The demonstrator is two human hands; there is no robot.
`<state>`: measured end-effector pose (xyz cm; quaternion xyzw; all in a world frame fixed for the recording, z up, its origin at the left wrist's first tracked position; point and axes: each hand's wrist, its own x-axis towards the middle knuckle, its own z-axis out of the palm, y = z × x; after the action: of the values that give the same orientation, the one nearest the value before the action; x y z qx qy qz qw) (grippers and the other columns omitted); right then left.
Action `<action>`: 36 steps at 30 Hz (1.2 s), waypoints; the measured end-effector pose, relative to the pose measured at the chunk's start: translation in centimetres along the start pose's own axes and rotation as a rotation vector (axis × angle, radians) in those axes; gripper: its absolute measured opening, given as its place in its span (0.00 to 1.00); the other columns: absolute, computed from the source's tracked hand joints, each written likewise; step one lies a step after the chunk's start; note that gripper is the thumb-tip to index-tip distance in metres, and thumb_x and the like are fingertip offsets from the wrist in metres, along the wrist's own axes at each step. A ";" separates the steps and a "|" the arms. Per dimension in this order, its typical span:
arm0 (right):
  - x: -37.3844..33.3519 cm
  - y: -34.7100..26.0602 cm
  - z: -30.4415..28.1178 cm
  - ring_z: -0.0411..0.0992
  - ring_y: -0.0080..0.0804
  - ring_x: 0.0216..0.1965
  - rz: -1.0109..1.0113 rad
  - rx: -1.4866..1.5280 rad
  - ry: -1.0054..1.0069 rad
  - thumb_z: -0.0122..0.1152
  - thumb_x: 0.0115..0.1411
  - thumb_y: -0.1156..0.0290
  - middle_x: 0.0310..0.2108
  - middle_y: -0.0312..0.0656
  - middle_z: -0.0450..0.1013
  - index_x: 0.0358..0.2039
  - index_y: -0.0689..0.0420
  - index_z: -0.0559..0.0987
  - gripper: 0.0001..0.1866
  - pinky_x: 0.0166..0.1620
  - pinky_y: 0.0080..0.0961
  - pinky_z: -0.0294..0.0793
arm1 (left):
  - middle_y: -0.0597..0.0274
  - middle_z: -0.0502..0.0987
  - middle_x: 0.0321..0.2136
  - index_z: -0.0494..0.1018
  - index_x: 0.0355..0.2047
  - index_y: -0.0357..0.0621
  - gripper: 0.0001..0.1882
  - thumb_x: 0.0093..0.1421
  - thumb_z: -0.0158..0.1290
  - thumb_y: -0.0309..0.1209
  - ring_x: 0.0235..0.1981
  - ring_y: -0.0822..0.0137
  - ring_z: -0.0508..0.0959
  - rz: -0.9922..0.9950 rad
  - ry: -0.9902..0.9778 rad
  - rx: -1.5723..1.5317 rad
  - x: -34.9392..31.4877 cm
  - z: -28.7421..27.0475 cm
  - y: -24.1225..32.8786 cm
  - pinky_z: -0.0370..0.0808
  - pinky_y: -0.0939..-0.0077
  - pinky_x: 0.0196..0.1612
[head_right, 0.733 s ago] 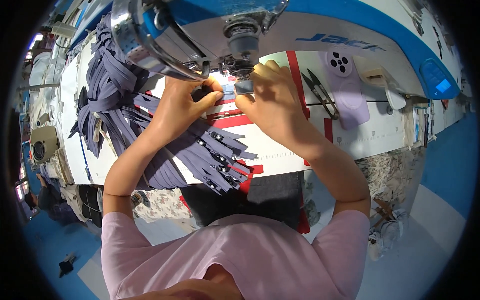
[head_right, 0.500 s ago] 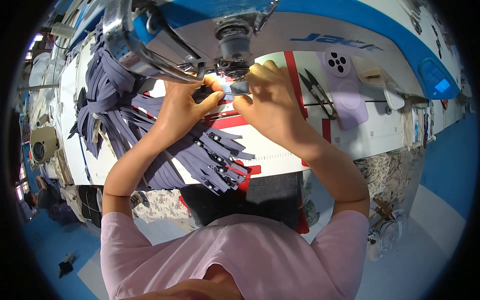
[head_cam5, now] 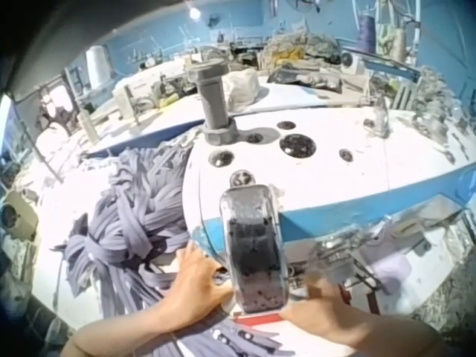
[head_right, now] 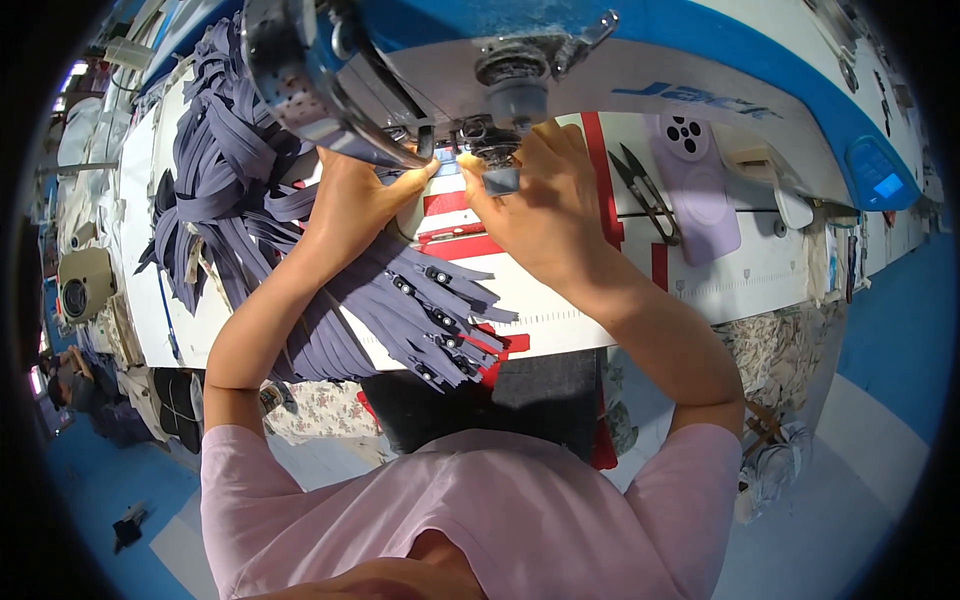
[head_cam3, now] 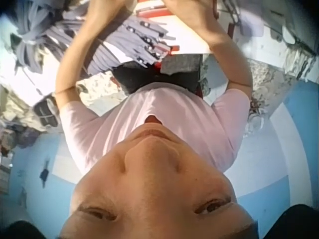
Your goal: Sewing zippers onto fabric strips using an industrial sewing machine.
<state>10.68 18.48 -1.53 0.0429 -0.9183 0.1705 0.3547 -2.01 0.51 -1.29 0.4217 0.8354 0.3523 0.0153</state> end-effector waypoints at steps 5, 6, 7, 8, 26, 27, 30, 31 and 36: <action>0.0 -0.1 0.0 0.71 0.41 0.35 -0.049 -0.092 -0.047 0.72 0.51 0.73 0.33 0.41 0.72 0.31 0.58 0.80 0.09 0.40 0.39 0.70 | 0.63 0.74 0.37 0.82 0.30 0.44 0.09 0.52 0.67 0.34 0.45 0.58 0.68 -0.065 -0.021 -0.031 0.4 0.6 -0.4 0.58 0.61 0.48; 0.0 0.0 -0.1 0.71 0.41 0.35 -0.048 -0.092 -0.045 0.72 0.51 0.73 0.33 0.41 0.72 0.31 0.58 0.80 0.09 0.40 0.39 0.70 | 0.63 0.74 0.37 0.82 0.31 0.44 0.10 0.52 0.67 0.35 0.45 0.58 0.68 -0.098 -0.035 -0.028 0.4 0.6 -0.5 0.59 0.61 0.48; 0.2 -0.1 -0.2 0.71 0.41 0.36 -0.056 -0.073 -0.065 0.72 0.50 0.73 0.34 0.41 0.73 0.31 0.58 0.80 0.09 0.40 0.39 0.70 | 0.62 0.74 0.37 0.82 0.31 0.43 0.10 0.52 0.67 0.35 0.45 0.58 0.68 -0.130 -0.052 -0.027 0.5 0.6 -0.5 0.59 0.61 0.48; 0.2 -0.1 -0.2 0.72 0.41 0.37 -0.064 -0.053 -0.084 0.72 0.50 0.73 0.34 0.40 0.73 0.30 0.58 0.81 0.08 0.40 0.39 0.71 | 0.62 0.74 0.37 0.82 0.31 0.43 0.10 0.52 0.67 0.35 0.45 0.58 0.68 -0.128 -0.055 -0.026 0.5 0.5 -0.4 0.59 0.61 0.48; 0.1 0.8 -0.1 0.73 0.47 0.39 -0.140 -0.101 -0.101 0.68 0.48 0.78 0.35 0.46 0.72 0.32 0.60 0.78 0.10 0.40 0.43 0.75 | 0.64 0.75 0.40 0.82 0.36 0.44 0.12 0.51 0.66 0.33 0.46 0.57 0.68 -0.001 -0.037 0.169 1.1 0.3 -0.6 0.61 0.60 0.47; 0.0 0.9 -0.1 0.73 0.47 0.39 -0.138 -0.102 -0.099 0.68 0.48 0.78 0.35 0.46 0.72 0.32 0.60 0.78 0.10 0.40 0.43 0.75 | 0.63 0.75 0.40 0.82 0.36 0.44 0.12 0.51 0.66 0.32 0.46 0.57 0.68 0.007 -0.012 0.169 1.2 0.2 -0.4 0.61 0.60 0.47; -0.7 1.4 0.3 0.72 0.48 0.40 -0.083 -0.056 -0.125 0.67 0.45 0.81 0.37 0.47 0.72 0.34 0.61 0.78 0.13 0.42 0.45 0.75 | 0.63 0.75 0.41 0.82 0.36 0.44 0.12 0.51 0.66 0.32 0.46 0.57 0.68 0.018 0.001 0.164 1.2 0.2 -0.1 0.61 0.60 0.47; -1.1 1.4 0.4 0.72 0.49 0.42 -0.078 -0.059 -0.130 0.66 0.44 0.82 0.38 0.47 0.72 0.35 0.61 0.78 0.15 0.42 0.45 0.75 | 0.62 0.75 0.42 0.82 0.36 0.44 0.12 0.51 0.66 0.32 0.46 0.56 0.69 0.021 -0.008 0.160 1.2 0.1 -0.1 0.61 0.60 0.47; -1.5 1.1 0.7 0.71 0.51 0.46 0.131 0.102 -0.196 0.66 0.42 0.82 0.41 0.48 0.71 0.37 0.61 0.79 0.18 0.46 0.46 0.74 | 0.62 0.75 0.43 0.82 0.37 0.45 0.13 0.50 0.66 0.31 0.47 0.55 0.69 0.049 -0.009 0.126 1.2 0.1 -0.8 0.62 0.59 0.47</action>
<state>11.10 19.21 -3.29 0.0172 -0.9396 0.2348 0.2485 -3.30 1.17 -1.50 0.4439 0.8452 0.2974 -0.0159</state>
